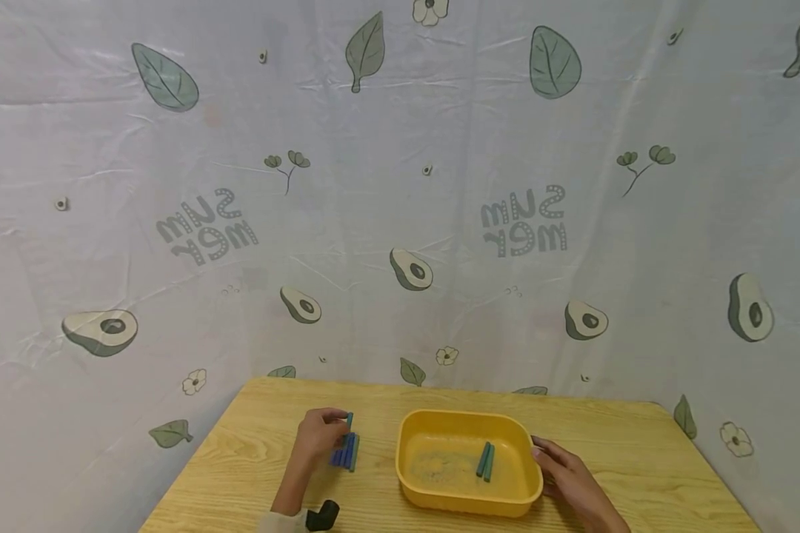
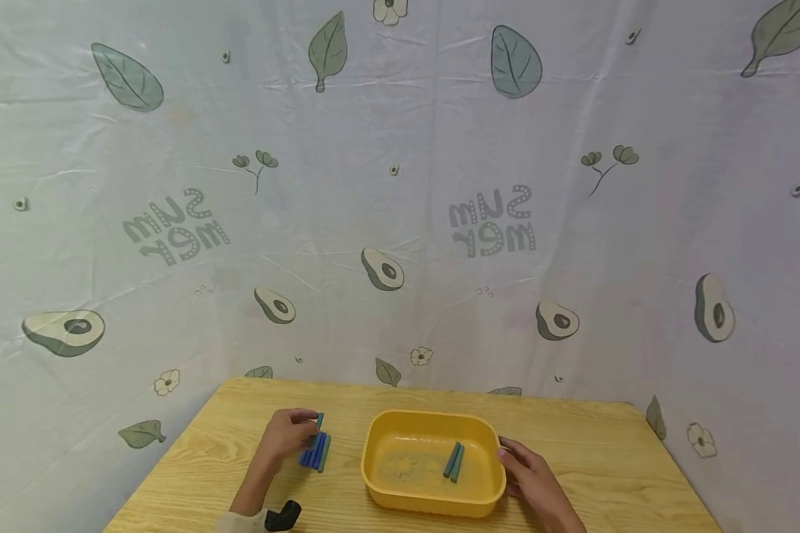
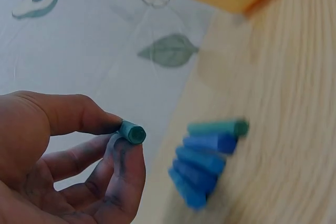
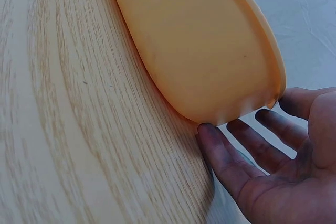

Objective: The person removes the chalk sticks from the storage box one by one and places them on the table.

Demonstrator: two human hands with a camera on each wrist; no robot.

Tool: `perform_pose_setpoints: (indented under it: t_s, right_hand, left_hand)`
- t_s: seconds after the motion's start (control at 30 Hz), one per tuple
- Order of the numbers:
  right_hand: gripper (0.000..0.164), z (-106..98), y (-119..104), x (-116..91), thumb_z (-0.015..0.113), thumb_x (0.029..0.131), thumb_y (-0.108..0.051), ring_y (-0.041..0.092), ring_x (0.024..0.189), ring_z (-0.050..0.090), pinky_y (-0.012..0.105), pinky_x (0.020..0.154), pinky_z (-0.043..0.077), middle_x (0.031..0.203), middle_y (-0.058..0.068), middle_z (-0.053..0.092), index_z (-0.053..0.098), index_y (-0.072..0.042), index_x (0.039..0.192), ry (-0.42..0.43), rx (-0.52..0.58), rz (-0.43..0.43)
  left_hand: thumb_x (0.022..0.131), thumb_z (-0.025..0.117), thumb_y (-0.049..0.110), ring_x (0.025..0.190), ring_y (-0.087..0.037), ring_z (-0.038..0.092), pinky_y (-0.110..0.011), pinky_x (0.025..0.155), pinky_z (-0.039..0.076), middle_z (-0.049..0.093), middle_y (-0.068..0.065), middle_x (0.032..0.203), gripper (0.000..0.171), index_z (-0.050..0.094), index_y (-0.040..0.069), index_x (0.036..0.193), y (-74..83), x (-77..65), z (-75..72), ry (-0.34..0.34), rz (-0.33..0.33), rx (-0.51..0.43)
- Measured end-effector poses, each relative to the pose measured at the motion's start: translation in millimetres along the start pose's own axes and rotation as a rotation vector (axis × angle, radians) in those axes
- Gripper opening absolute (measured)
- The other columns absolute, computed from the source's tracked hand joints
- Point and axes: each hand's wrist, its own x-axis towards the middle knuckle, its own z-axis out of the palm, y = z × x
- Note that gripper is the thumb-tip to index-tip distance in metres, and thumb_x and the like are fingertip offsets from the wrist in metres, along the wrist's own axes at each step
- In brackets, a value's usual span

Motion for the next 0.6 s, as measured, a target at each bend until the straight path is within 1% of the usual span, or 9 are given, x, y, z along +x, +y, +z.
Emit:
perform_pose_setpoints:
  t_s: [0.13,0.27,0.37,0.47,0.6]
  right_hand:
    - [0.07,-1,0,1,0.051,0.114,-0.04,0.036,0.126,0.071,0.047,0.095,0.064,0.163,0.034,0.043,0.035,0.006,0.164,-0.001,-0.003,0.007]
    - [0.068,-1,0,0,0.05,0.115,-0.039,0.036,0.128,0.07,0.047,0.095,0.064,0.164,0.034,0.042,0.036,0.005,0.164,-0.003,0.005,0.007]
    - [0.068,-1,0,0,0.05,0.115,-0.039,0.036,0.13,0.068,0.047,0.096,0.064,0.164,0.034,0.041,0.034,0.005,0.164,-0.017,0.009,0.001]
    - [0.069,-1,-1,-1,0.051,0.114,-0.039,0.035,0.129,0.069,0.046,0.096,0.064,0.164,0.034,0.042,0.034,0.006,0.164,-0.017,0.009,0.0]
    - [0.067,-1,-1,0,0.05,0.115,-0.038,0.035,0.128,0.07,0.046,0.095,0.064,0.163,0.034,0.043,0.035,0.005,0.164,-0.005,0.001,0.004]
  left_hand:
    - [0.093,0.069,0.005,0.084,-0.026,0.075,-0.04,0.072,0.064,0.076,-0.022,0.109,0.036,0.073,-0.01,0.125,-12.6,3.3,-10.4,0.034,-0.004,0.069]
    - [0.092,0.07,0.005,0.086,-0.025,0.076,-0.039,0.073,0.064,0.078,-0.024,0.11,0.034,0.074,-0.01,0.123,-24.5,6.8,-17.1,0.05,-0.009,0.122]
    - [0.092,0.071,0.005,0.083,-0.024,0.074,-0.038,0.071,0.063,0.078,-0.024,0.108,0.034,0.075,-0.01,0.122,-32.0,8.6,-18.9,0.052,-0.021,0.136]
    - [0.092,0.071,0.005,0.078,-0.02,0.07,-0.036,0.067,0.061,0.079,-0.021,0.104,0.032,0.076,-0.01,0.12,-37.4,9.8,-19.2,0.057,-0.015,0.159]
    - [0.09,0.069,0.004,0.074,-0.018,0.066,-0.035,0.064,0.059,0.079,-0.017,0.097,0.031,0.077,-0.01,0.117,-40.2,11.7,-18.1,0.066,-0.008,0.176]
